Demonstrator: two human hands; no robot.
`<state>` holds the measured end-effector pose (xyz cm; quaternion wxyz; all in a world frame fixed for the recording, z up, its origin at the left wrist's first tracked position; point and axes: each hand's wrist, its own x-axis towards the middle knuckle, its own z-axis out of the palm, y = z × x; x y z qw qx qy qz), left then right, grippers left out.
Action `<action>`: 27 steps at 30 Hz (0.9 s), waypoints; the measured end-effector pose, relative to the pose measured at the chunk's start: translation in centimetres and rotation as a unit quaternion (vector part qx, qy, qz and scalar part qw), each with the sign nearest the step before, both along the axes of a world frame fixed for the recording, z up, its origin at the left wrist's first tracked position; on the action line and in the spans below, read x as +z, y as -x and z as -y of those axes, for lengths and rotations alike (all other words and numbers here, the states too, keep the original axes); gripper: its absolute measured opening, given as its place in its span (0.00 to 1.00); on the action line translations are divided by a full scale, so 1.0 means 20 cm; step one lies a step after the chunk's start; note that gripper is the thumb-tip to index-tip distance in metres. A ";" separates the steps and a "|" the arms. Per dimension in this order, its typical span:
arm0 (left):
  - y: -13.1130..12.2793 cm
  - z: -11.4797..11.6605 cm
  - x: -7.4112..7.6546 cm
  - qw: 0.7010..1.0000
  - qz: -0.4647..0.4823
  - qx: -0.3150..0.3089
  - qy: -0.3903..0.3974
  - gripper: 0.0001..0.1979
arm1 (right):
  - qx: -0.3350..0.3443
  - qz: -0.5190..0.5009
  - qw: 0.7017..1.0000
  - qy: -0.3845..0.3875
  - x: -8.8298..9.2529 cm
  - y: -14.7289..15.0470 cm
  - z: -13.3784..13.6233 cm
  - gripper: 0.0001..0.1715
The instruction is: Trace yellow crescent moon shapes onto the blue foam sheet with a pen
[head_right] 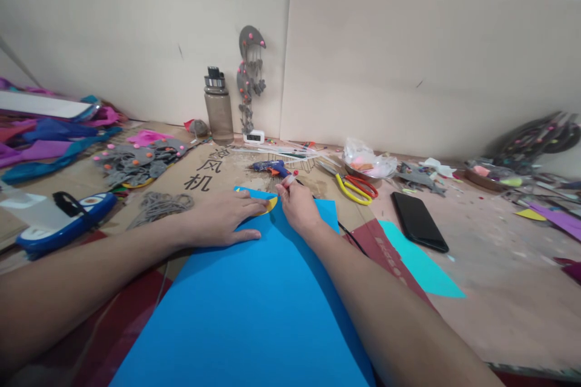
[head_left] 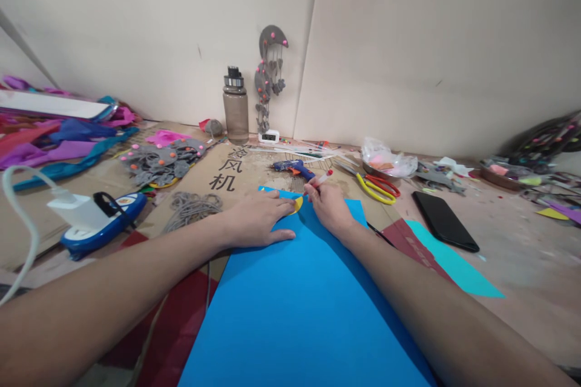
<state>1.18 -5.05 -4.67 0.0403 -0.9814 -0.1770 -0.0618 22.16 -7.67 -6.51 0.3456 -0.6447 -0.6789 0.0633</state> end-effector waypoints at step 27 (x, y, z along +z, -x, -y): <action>0.00 0.00 0.01 1.000 -0.003 -0.001 0.000 0.30 | 0.009 -0.006 1.000 0.002 0.00 0.00 0.00 0.12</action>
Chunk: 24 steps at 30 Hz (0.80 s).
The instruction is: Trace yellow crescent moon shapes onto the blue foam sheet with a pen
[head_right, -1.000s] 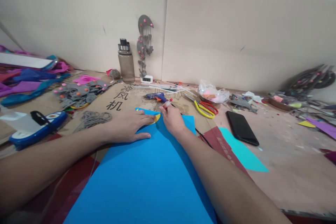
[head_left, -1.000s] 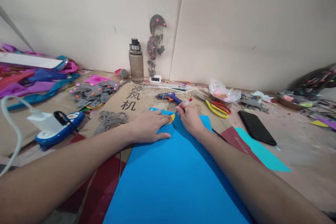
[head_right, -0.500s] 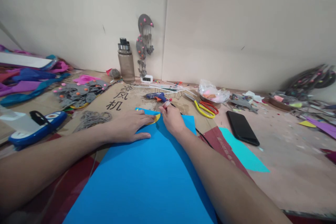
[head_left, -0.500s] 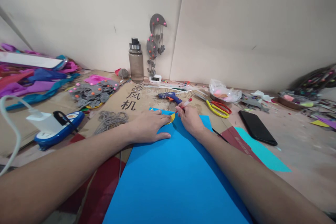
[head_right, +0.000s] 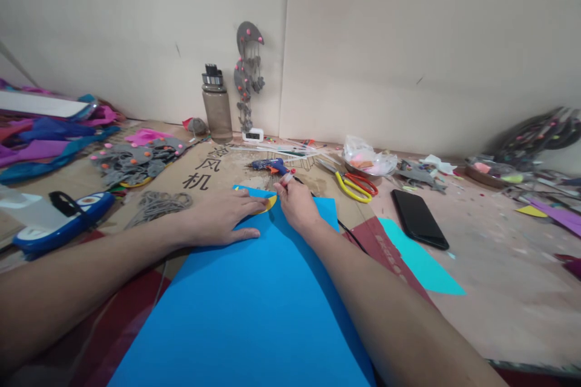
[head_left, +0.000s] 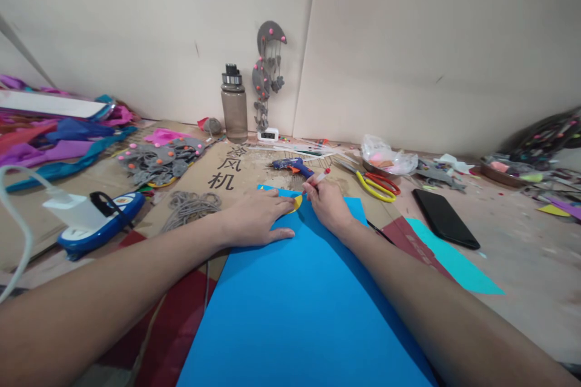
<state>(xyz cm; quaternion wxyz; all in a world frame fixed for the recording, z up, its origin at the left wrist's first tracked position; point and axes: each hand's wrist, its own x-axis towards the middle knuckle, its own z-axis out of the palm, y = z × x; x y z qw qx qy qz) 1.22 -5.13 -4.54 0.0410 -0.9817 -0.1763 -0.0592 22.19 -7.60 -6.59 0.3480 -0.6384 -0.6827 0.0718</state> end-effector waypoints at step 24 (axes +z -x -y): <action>0.00 -0.01 0.00 1.000 -0.002 0.002 -0.002 0.31 | -0.015 0.039 0.999 0.007 0.01 0.01 0.00 0.11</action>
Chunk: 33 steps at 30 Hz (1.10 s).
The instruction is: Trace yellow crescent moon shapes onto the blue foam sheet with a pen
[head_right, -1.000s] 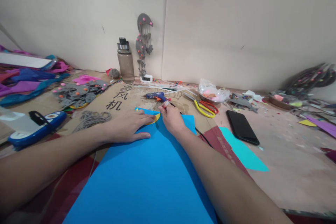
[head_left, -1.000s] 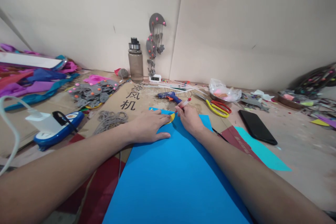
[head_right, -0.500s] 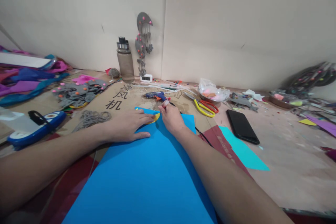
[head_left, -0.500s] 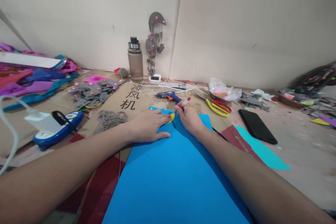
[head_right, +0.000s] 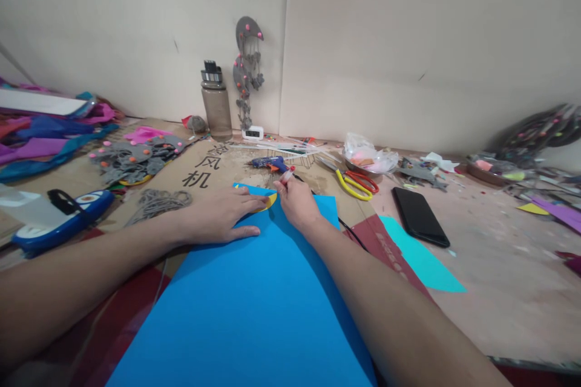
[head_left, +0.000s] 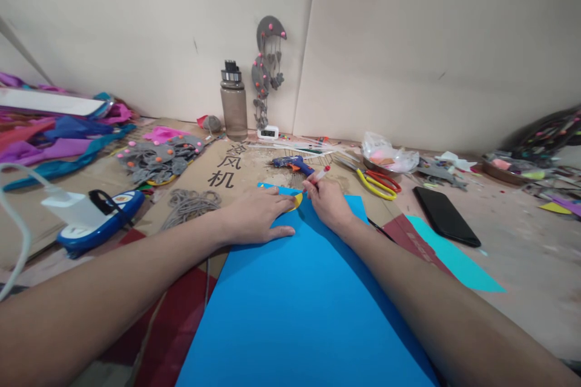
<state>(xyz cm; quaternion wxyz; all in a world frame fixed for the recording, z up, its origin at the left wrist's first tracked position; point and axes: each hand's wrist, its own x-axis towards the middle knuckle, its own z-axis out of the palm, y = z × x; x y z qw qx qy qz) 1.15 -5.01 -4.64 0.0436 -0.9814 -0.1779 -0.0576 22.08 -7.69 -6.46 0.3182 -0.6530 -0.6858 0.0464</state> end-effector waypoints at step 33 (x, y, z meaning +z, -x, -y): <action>0.01 0.00 0.02 0.999 0.018 -0.002 0.046 0.30 | -0.015 0.048 0.999 0.000 0.01 0.02 0.02 0.14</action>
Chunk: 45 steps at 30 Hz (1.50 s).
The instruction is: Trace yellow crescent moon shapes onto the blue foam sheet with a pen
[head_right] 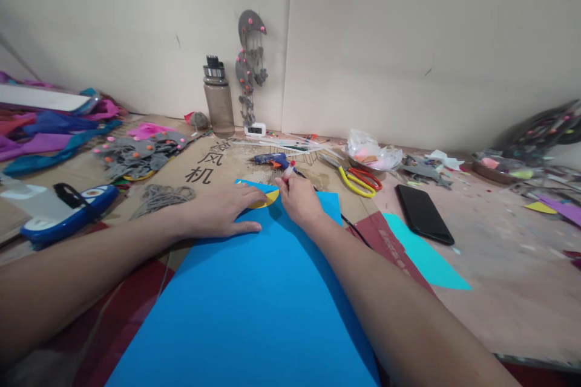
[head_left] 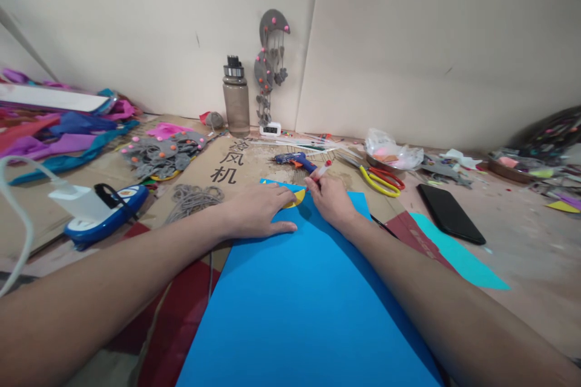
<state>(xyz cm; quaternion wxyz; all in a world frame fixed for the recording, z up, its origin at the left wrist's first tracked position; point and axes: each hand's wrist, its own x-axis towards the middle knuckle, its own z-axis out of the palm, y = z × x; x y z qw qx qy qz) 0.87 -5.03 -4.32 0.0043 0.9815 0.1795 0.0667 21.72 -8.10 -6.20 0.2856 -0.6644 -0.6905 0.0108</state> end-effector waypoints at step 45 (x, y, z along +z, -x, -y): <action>0.02 0.00 0.01 1.000 0.002 -0.020 0.010 0.28 | 0.023 0.034 0.999 0.005 0.02 0.04 0.04 0.16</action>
